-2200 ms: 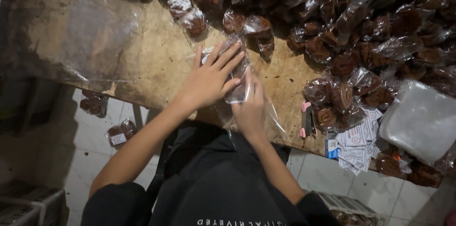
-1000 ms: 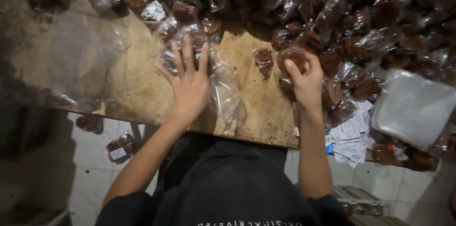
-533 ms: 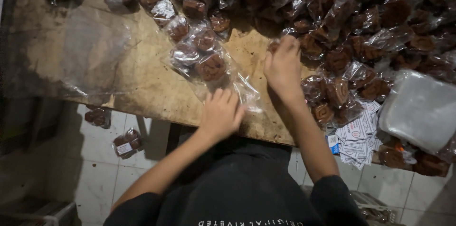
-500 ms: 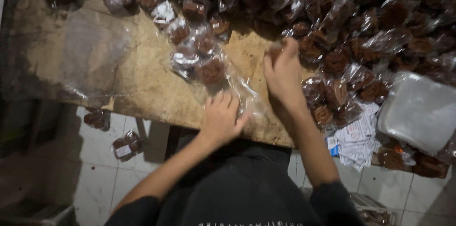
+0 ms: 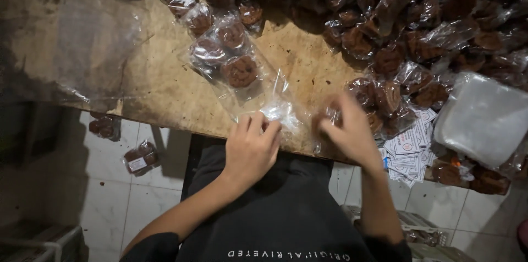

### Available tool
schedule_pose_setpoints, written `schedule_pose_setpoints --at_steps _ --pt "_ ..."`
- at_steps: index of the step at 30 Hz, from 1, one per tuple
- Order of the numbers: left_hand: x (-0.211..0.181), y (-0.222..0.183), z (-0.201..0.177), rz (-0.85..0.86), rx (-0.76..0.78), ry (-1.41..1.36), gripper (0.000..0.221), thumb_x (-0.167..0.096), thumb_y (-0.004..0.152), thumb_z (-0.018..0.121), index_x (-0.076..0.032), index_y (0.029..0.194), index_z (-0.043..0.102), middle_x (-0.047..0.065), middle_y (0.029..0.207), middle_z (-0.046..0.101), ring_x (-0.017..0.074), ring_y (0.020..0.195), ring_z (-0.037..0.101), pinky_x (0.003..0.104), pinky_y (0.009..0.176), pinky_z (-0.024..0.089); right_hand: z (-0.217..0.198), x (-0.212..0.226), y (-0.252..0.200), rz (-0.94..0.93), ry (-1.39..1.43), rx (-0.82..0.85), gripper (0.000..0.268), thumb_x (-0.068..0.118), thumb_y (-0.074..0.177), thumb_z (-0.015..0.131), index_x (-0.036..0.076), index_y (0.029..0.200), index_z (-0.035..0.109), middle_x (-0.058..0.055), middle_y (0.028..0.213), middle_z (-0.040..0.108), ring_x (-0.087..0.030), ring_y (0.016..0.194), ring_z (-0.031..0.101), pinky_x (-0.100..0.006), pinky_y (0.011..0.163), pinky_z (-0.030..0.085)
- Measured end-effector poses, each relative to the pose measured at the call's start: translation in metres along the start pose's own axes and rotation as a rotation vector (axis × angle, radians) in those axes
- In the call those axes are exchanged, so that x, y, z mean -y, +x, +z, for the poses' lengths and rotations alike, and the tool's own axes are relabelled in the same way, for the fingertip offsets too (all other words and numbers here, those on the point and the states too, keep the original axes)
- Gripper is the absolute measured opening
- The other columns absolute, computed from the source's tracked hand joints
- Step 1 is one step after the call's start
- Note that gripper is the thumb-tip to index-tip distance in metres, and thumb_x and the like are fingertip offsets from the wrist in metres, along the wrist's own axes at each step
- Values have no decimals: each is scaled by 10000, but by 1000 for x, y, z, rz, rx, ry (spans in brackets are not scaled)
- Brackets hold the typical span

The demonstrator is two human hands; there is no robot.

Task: The person packages small brown cakes into clear plastic bags, placing a white label inside each bag and sealing them.

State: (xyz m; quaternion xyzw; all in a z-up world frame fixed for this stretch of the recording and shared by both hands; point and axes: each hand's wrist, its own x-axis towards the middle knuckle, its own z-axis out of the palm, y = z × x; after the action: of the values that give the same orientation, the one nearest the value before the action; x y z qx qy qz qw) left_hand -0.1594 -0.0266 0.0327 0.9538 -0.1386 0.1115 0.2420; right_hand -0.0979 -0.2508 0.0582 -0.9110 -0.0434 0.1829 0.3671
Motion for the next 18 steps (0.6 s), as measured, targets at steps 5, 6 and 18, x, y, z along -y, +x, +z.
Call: schedule_pose_setpoints --at_steps 5,6,18 --pt "-2 -14 17 -11 -47 -100 78 -140 971 589 -108 1013 646 27 756 545 220 659 590 308 556 466 46 -16 -7 52 581 372 506 315 844 596 -17 1224 635 -209 1223 610 -344 1180 566 -474 997 458" --pt "-7 -15 13 -37 -99 -184 57 -86 969 586 -66 1002 628 40 708 554 226 612 601 302 536 475 61 -8 -4 184 556 84 627 383 972 605 -56 1411 523 -292 1423 543 -412 1377 468 -505 1137 381" --pt "2 -17 26 271 -289 -75 156 -86 1017 497 -75 1075 641 64 788 522 235 657 557 320 581 501 150 20 13 694 1402 -7 185 229 961 686 59 1029 711 -50 754 675 -77 550 587 -185 463 426"
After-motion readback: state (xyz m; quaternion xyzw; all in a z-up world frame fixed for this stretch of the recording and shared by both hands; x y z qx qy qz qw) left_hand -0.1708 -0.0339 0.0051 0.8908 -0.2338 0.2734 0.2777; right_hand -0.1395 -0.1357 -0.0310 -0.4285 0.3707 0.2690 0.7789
